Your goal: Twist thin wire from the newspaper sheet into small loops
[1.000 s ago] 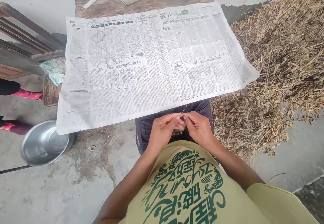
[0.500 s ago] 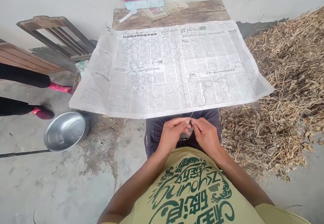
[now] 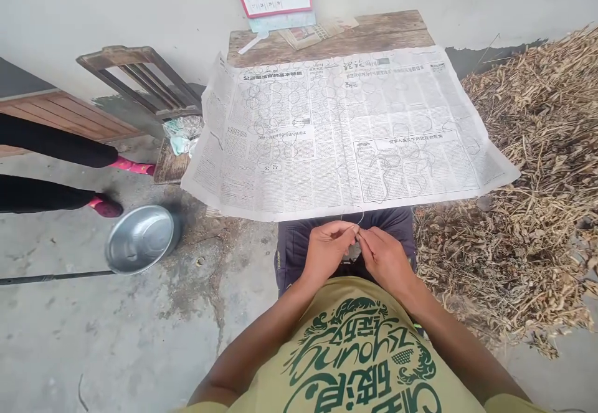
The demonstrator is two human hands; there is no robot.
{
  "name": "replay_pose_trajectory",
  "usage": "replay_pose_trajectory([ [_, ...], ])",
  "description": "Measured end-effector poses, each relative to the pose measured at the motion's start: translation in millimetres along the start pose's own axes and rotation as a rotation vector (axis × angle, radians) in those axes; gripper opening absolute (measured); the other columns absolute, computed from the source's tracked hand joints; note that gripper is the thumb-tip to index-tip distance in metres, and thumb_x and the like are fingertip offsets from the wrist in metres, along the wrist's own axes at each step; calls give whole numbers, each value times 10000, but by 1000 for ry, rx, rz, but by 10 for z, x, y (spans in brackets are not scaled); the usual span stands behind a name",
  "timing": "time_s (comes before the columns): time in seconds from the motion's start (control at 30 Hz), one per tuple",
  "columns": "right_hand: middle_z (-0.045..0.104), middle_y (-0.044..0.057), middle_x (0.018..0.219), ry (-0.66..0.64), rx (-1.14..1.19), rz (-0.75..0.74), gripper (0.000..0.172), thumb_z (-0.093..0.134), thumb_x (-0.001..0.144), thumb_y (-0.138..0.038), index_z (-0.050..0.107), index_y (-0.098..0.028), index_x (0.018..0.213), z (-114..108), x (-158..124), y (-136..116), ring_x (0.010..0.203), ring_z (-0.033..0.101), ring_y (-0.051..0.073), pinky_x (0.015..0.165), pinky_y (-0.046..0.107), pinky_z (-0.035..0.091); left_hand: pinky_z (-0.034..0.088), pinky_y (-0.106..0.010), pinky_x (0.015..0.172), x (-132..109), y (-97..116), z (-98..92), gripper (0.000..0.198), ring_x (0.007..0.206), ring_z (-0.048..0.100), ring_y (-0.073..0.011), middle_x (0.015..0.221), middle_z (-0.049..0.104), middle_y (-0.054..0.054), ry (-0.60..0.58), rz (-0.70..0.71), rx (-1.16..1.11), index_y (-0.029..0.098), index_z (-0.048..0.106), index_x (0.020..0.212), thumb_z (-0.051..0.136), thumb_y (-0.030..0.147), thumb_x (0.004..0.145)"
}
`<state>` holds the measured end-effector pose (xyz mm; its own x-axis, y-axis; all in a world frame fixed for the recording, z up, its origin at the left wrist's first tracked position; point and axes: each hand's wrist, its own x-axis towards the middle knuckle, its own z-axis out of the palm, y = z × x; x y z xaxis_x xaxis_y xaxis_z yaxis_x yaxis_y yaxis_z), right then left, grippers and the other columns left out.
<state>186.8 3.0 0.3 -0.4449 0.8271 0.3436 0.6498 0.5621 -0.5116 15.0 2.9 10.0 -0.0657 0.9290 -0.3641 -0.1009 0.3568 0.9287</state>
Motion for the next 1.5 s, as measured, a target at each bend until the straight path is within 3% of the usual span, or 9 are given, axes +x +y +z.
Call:
replay_pose_trajectory([
  [0.1,759,112,965,29,-86,-102,149,624,1105,-177,727,-142,1206,-205,11,75,843,722,226,742,355,610,412,-231,487,20,19,-53,242,510,502,-89,651,651,9,-92,-68,20,163,821,790,827,398,845],
  [0.17,785,174,1151,-7,-163,-235,255,670,1072,-151,708,-119,1322,-358,33,173,1044,740,294,879,429,647,376,-228,475,26,31,-97,238,490,483,-86,606,632,14,-175,-101,56,155,803,761,846,384,810],
  [0.27,705,185,1507,-133,-232,-447,381,649,1042,-61,693,-152,1410,-534,94,323,1425,620,384,1100,593,608,336,-223,459,8,49,-146,254,474,467,-83,582,637,9,-269,-132,105,148,790,758,863,390,788],
  [0.37,638,101,1628,-253,-182,-546,395,642,1041,-36,726,-219,1381,-630,171,415,1578,509,347,1237,651,530,324,-221,448,-27,64,-173,266,460,449,-75,603,649,7,-326,-174,115,150,790,766,875,402,781],
  [0.6,699,20,1561,-341,-26,-516,290,663,1077,-137,775,-270,1310,-623,313,549,1546,568,268,1321,614,479,272,-217,470,3,81,-215,220,495,401,-61,665,703,-26,-393,-175,88,157,811,760,886,362,784],
  [0.73,777,26,1418,-326,-23,-513,118,701,1083,-224,814,-256,1074,-604,366,565,1448,639,267,1287,610,508,226,-221,465,-3,107,-219,266,478,338,-50,609,646,-7,-401,-208,74,153,784,713,901,384,773],
  [0.97,790,48,1131,-279,-66,-421,380,674,1107,-380,685,-251,749,-576,357,566,1237,665,286,1181,619,543,182,-221,451,-129,77,-175,256,453,275,-44,519,489,52,-328,-236,57,165,788,729,874,389,818],
  [1.2,688,60,874,-324,63,-206,453,667,1099,-485,602,-272,704,-542,270,573,1063,620,286,1026,582,562,175,-216,422,-190,33,-117,318,441,279,-35,576,502,48,-309,-273,-48,162,787,770,906,456,804],
  [1.5,671,9,806,-297,70,-285,478,655,1115,-407,575,-282,661,-550,253,557,1030,642,243,1222,636,496,167,-217,416,-208,-11,-68,392,427,270,-28,562,476,58,-325,-313,-103,165,752,730,953,501,756],
])
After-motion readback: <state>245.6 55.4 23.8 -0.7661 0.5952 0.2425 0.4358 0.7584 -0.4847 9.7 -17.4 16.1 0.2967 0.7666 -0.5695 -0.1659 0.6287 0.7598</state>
